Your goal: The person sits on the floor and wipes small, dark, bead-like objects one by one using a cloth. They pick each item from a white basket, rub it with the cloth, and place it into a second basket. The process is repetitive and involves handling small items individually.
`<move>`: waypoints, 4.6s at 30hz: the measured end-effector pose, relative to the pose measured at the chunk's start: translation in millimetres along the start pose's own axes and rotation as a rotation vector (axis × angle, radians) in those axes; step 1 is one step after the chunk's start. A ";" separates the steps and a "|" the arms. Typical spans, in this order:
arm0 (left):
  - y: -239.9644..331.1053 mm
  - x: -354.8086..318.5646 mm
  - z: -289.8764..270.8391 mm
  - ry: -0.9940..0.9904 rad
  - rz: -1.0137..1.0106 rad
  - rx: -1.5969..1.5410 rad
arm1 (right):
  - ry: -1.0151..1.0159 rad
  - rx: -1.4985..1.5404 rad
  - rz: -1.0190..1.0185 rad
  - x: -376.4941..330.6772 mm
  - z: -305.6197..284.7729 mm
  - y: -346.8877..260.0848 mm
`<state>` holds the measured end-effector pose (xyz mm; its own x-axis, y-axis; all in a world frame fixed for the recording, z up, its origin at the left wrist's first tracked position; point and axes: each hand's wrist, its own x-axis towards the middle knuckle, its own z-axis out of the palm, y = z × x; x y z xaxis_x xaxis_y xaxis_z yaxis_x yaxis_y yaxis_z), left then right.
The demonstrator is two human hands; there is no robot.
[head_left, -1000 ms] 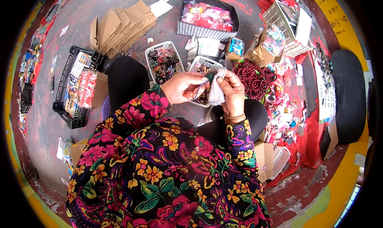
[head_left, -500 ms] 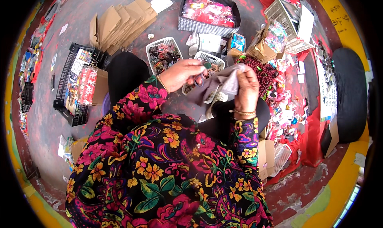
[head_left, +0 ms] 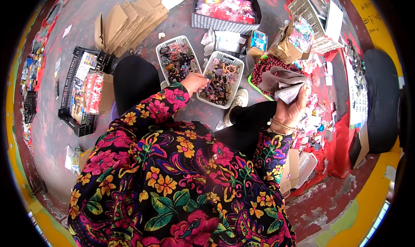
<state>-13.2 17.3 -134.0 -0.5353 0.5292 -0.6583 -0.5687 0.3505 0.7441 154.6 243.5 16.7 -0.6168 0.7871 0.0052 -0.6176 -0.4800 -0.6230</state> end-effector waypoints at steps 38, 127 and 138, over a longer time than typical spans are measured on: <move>-91.7 95.6 -105.6 0.529 -0.228 1.022 | 0.043 -0.295 0.257 -6.9 18.1 39.3; 96.0 -109.5 64.9 -0.395 0.673 -0.147 | -0.516 -0.280 0.343 -21.6 24.3 48.8; 99.9 -122.7 57.2 -0.194 0.956 0.110 | -0.601 -0.301 0.198 -24.5 27.0 43.9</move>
<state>31.5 31.5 27.6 -0.6222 0.7419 0.2499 0.1178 -0.2268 0.9668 129.4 192.7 10.4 -0.9203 0.3036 0.2468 -0.3574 -0.3955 -0.8461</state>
